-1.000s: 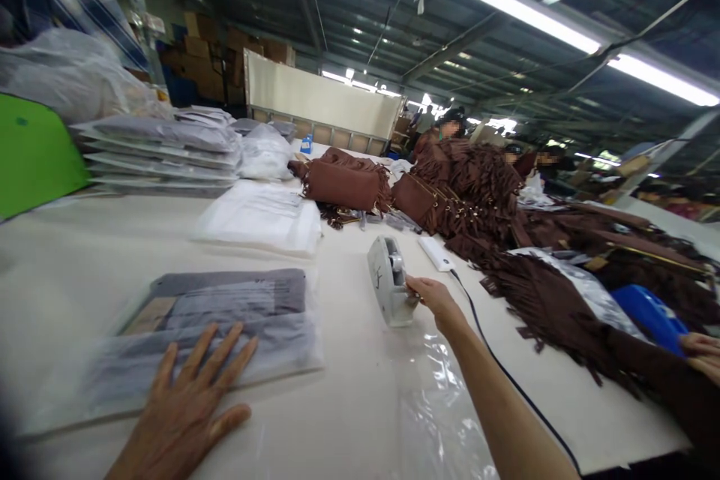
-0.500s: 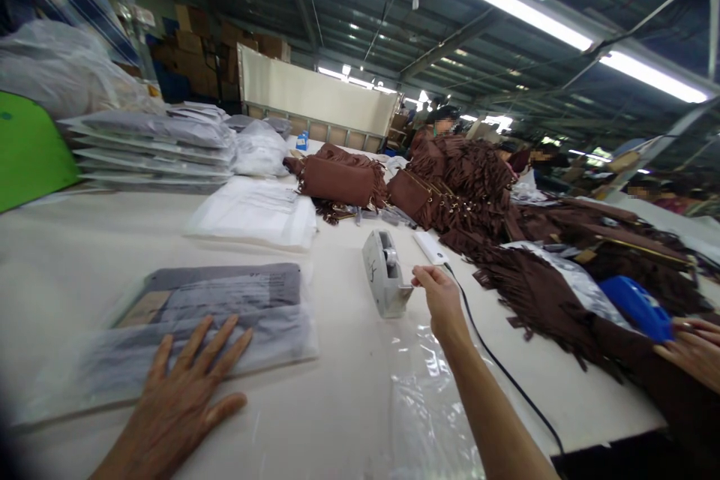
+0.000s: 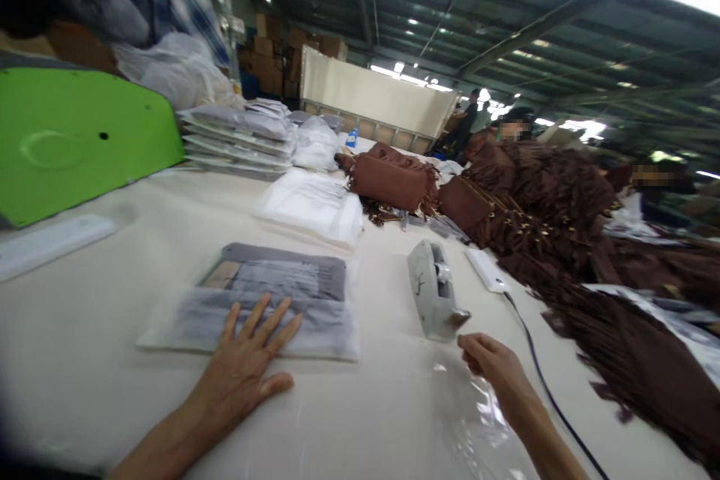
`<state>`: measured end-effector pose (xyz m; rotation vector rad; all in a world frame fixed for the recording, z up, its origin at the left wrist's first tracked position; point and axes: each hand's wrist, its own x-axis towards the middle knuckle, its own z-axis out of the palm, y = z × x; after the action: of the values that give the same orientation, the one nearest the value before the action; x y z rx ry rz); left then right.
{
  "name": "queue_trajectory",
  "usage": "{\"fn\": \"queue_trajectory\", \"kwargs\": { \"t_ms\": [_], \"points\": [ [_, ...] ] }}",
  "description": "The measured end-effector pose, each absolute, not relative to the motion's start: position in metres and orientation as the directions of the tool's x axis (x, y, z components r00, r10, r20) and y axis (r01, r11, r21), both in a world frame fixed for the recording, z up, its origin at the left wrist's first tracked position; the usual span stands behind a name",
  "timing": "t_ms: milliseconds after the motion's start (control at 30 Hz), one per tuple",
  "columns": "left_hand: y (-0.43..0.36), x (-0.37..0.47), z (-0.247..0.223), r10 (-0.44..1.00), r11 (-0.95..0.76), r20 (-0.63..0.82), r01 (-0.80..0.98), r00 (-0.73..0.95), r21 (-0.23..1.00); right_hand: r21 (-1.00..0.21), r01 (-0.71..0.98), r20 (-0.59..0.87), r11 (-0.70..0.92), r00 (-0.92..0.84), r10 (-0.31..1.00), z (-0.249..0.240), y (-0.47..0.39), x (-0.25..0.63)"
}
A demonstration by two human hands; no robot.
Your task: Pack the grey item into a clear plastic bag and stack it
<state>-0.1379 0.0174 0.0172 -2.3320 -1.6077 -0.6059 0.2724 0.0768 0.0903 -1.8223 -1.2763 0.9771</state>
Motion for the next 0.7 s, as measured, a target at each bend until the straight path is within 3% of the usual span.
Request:
{"fn": "queue_trajectory", "kwargs": {
  "t_ms": [67, 133, 267, 367, 433, 533, 700],
  "points": [
    [0.017, -0.138, 0.019, 0.840, -0.356, 0.445, 0.934, 0.310, 0.023, -0.830, 0.530, -0.192, -0.173, 0.020, 0.981, 0.112, 0.086, 0.252],
    [0.016, -0.138, 0.020, 0.847, -0.350, 0.433, 0.937, 0.308, 0.017, -0.759, 0.651, -0.245, -0.004, -0.281, 0.928, 0.137, 0.098, 0.213],
    [0.014, -0.138, 0.021, 0.845, -0.352, 0.430, 0.936, 0.319, -0.002, -0.596, 0.694, -0.423, 0.404, -0.698, 0.578, 0.177, 0.130, 0.104],
    [0.013, -0.138, 0.021, 0.842, -0.358, 0.428, 0.934, 0.328, -0.010, -0.222, 0.597, -0.475, 0.771, -0.757, 0.449, 0.177, 0.153, 0.033],
    [0.013, -0.137, 0.021, 0.845, -0.358, 0.420, 0.934, 0.331, -0.015, -0.037, 0.535, -0.475, 0.844, -0.752, 0.456, 0.165, 0.162, 0.002],
    [0.014, -0.136, 0.021, 0.864, -0.345, 0.386, 0.938, 0.323, -0.012, 0.068, 0.481, -0.456, 0.874, -0.764, 0.456, 0.144, 0.169, -0.021],
    [0.014, -0.137, 0.021, 0.871, -0.362, 0.377, 0.930, 0.314, 0.061, 0.142, 0.401, -0.438, 0.905, -0.794, 0.421, 0.123, 0.172, -0.023]
  ]
}}
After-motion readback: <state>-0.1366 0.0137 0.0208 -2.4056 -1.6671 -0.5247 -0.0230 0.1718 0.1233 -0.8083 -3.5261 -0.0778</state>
